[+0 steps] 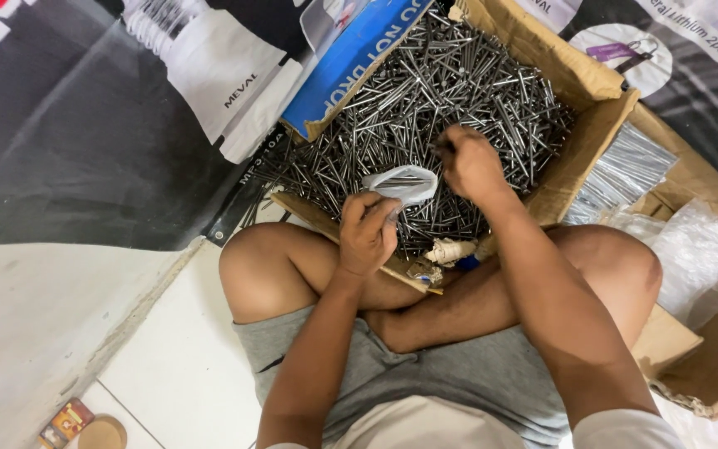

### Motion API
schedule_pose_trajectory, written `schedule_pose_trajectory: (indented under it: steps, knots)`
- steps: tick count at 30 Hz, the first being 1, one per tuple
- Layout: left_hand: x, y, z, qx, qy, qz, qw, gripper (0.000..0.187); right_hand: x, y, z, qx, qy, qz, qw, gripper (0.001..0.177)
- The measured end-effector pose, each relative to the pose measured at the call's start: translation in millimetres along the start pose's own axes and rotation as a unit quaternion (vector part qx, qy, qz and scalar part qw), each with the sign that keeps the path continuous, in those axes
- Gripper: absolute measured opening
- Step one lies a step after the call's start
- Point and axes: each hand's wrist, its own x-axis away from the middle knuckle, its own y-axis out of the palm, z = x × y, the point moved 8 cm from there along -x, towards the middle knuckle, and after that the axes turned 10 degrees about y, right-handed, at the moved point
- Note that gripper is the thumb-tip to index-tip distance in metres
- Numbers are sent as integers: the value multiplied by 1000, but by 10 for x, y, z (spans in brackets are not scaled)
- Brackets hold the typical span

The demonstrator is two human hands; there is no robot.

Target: The person sits cross-legged on the floor and repeatedly picks nails from a large cardboard box, placing them into a small plastic bag held in the other hand. The bag gradually fills as the person continues to transfer nails from the box.

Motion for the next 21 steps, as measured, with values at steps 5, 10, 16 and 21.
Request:
schedule_pose_trajectory:
  steps: [5, 10, 16, 21]
  knots:
    - [-16, -11, 9, 1, -3, 6, 1000, 14, 92, -275, -203, -97, -45, 44, 993, 20]
    - [74, 19, -36, -13, -7, 3, 1000, 13, 203, -670, -473, -295, -118, 94, 944, 50]
    - [103, 35, -50, -18, -4, 12, 1000, 14, 326, -1007, -518, -389, -209, 161, 883, 41]
    - [143, 56, -73, -25, 3, 14, 1000, 12, 442, -1098, -547, -402, -176, 182, 880, 30]
